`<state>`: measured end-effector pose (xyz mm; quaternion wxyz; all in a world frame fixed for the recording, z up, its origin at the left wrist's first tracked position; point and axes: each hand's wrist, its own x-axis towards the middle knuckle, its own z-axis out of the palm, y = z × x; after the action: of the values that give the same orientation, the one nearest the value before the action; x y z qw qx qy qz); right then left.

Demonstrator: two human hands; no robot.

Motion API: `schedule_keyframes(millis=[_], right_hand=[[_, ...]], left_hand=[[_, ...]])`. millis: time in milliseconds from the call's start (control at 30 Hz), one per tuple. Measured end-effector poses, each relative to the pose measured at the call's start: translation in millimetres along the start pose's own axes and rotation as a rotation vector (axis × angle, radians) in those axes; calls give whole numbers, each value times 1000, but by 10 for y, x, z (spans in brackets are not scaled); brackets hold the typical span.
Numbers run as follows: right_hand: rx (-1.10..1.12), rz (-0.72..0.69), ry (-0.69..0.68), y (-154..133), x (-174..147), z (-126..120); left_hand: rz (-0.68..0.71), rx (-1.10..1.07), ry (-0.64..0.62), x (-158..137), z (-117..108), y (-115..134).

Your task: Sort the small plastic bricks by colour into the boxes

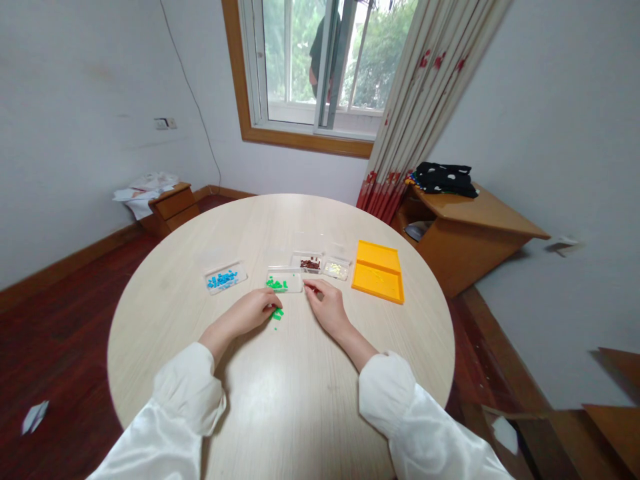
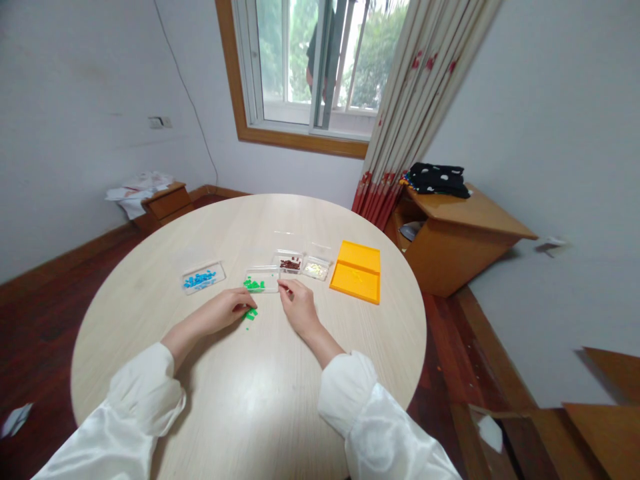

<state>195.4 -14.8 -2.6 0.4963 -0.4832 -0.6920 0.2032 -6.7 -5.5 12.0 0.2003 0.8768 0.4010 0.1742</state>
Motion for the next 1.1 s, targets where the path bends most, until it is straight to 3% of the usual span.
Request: schedule_keyframes(millis=[100, 267, 533, 667, 833, 1100], right_hand=[[44, -16, 15, 56, 2, 43], [55, -60, -99, 85, -27, 99], [24, -106, -100, -11, -43, 36], [43, -107, -181, -98, -76, 28], [127, -27, -321, -213, -118, 32], [167, 114, -277, -191, -113, 53]], left_hand=[[-8, 0, -19, 3, -14, 32], [-3, -18, -9, -3, -14, 76], [9, -72, 10, -20, -3, 99], [-34, -130, 55, -14, 3, 119], [-61, -253, 157, 9, 18, 168], [-120, -427, 275, 51, 34, 263]])
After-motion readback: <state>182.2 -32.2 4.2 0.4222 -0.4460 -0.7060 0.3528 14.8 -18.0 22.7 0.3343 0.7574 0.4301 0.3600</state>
